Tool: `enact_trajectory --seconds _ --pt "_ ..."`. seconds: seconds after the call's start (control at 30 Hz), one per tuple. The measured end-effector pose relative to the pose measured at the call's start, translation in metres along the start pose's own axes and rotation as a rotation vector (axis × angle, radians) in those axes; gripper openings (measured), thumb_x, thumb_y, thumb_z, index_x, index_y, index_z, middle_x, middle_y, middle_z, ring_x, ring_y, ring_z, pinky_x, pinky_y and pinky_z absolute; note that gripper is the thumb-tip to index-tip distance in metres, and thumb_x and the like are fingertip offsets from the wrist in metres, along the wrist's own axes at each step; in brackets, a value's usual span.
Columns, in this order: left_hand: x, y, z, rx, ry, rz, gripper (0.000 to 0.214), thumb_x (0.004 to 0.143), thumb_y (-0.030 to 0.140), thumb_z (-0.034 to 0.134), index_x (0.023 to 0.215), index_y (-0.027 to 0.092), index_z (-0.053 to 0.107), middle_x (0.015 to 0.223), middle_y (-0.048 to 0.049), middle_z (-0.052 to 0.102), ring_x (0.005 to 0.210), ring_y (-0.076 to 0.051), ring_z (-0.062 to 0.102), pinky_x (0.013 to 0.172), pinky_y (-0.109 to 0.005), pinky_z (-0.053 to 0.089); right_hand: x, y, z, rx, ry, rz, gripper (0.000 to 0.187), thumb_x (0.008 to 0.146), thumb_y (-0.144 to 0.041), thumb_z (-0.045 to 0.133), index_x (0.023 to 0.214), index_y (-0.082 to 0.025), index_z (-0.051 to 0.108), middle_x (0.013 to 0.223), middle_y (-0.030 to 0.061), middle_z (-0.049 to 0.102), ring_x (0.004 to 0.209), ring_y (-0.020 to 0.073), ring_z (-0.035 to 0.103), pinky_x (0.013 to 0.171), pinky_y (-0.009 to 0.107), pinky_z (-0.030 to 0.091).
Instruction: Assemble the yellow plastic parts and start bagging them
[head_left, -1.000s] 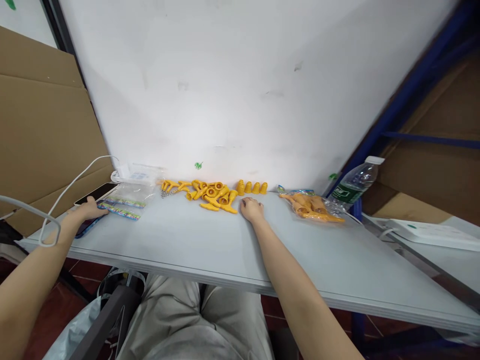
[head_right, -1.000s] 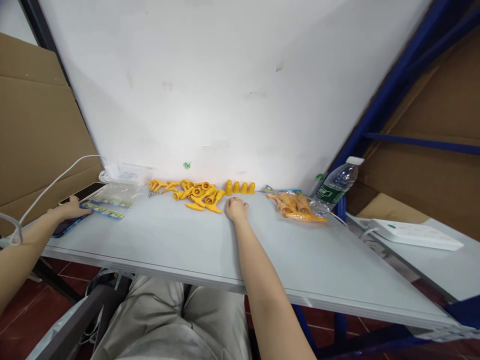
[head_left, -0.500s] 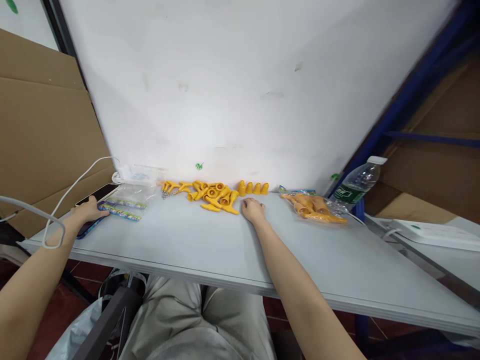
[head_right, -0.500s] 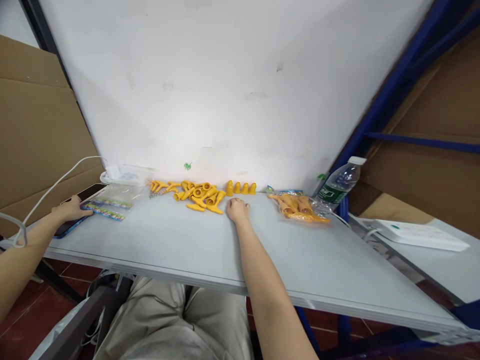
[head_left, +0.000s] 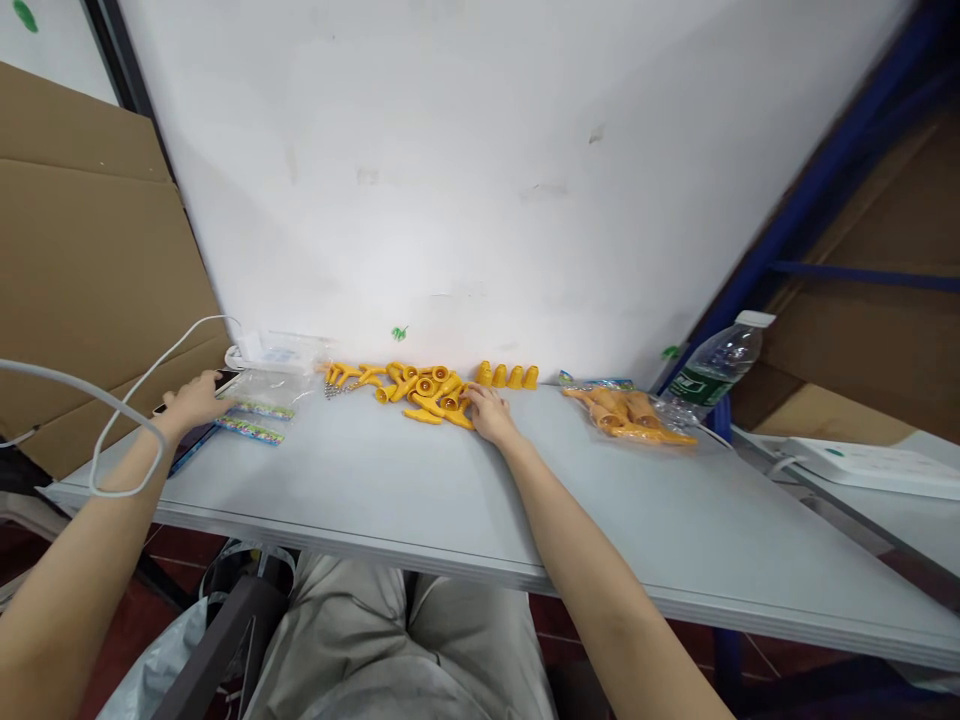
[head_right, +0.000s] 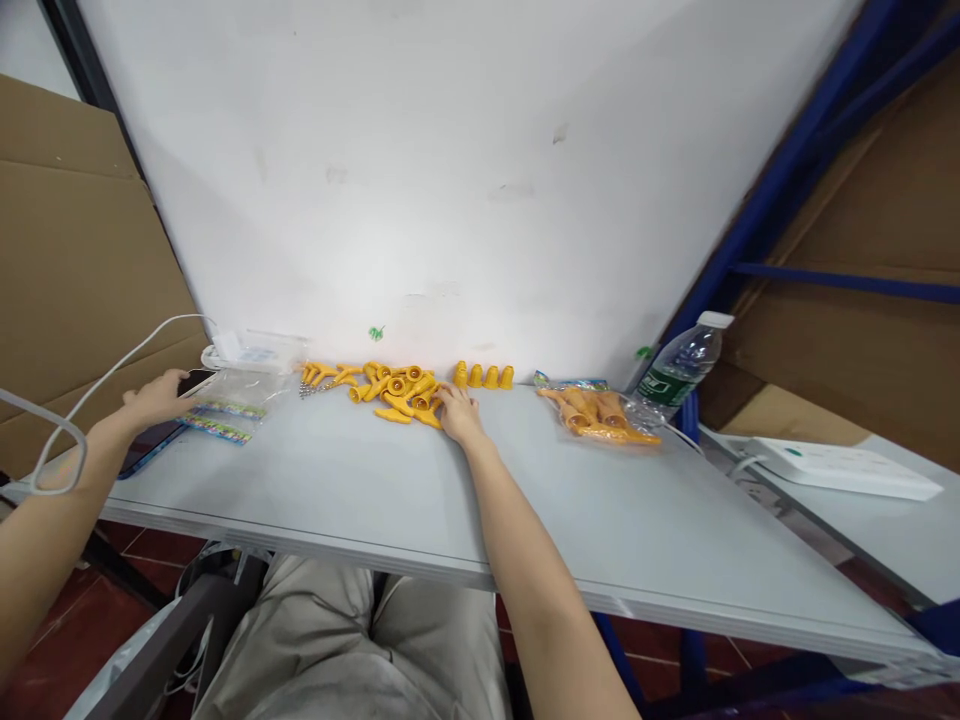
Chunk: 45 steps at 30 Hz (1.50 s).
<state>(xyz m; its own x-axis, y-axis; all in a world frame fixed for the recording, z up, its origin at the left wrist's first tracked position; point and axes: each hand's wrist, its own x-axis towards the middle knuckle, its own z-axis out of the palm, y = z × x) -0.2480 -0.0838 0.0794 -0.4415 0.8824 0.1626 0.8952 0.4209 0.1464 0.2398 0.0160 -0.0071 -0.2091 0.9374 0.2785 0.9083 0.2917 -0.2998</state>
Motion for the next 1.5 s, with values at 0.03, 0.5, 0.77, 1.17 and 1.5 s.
enact_trajectory --seconds 0.03,0.5,0.77,1.17,1.5 --pt "-0.004 0.014 -0.001 -0.035 0.038 0.028 0.057 0.077 0.033 0.054 0.130 0.013 0.047 0.136 -0.0172 0.054 0.125 -0.037 0.050 0.102 -0.056 0.036 0.001 0.000 0.000 -0.001 -0.029 0.005 0.052 0.082 -0.008 0.037 0.124 -0.025 0.060 0.147 0.0050 0.043 0.135 0.0248 0.034 0.105 0.048 0.034" --pt "-0.068 0.247 0.056 -0.684 0.320 0.765 0.037 0.083 0.017 0.048 0.119 0.016 0.058 0.105 -0.0081 0.066 0.096 -0.019 0.062 0.092 -0.034 0.047 -0.003 0.008 -0.014 -0.050 0.128 -0.180 0.031 0.082 -0.008 0.049 0.100 -0.022 0.070 0.118 0.0112 0.065 0.118 0.0315 0.053 0.108 0.063 0.019" --pt "-0.097 0.275 0.081 -0.387 0.215 0.732 0.037 0.092 0.034 0.050 0.127 0.023 0.057 0.107 -0.0090 0.064 0.100 -0.022 0.061 0.089 -0.033 0.045 -0.004 -0.025 -0.015 -0.111 0.274 -0.435 0.031 0.092 -0.015 0.044 0.107 -0.024 0.070 0.097 0.0060 0.068 0.094 0.0218 0.059 0.109 0.055 0.018" --pt "-0.089 0.257 0.085 -0.409 0.134 0.545 0.040 0.084 0.022 0.056 0.124 0.024 0.058 0.117 -0.0080 0.060 0.097 -0.023 0.062 0.079 -0.030 0.048 -0.010 -0.053 -0.009 -0.179 0.174 -0.381 0.032 0.093 -0.011 0.040 0.117 -0.014 0.061 0.112 0.0149 0.067 0.106 0.0275 0.057 0.105 0.053 0.022" --pt "-0.082 0.254 0.090 -0.615 0.127 0.576 0.038 0.072 0.013 0.062 0.110 0.019 0.065 0.108 -0.0069 0.066 0.097 -0.022 0.062 0.087 -0.032 0.048 -0.012 -0.054 -0.013 -0.208 0.183 -0.406 0.022 0.093 -0.014 0.042 0.101 -0.017 0.062 0.098 0.0119 0.069 0.097 0.0264 0.056 0.099 0.048 0.025"
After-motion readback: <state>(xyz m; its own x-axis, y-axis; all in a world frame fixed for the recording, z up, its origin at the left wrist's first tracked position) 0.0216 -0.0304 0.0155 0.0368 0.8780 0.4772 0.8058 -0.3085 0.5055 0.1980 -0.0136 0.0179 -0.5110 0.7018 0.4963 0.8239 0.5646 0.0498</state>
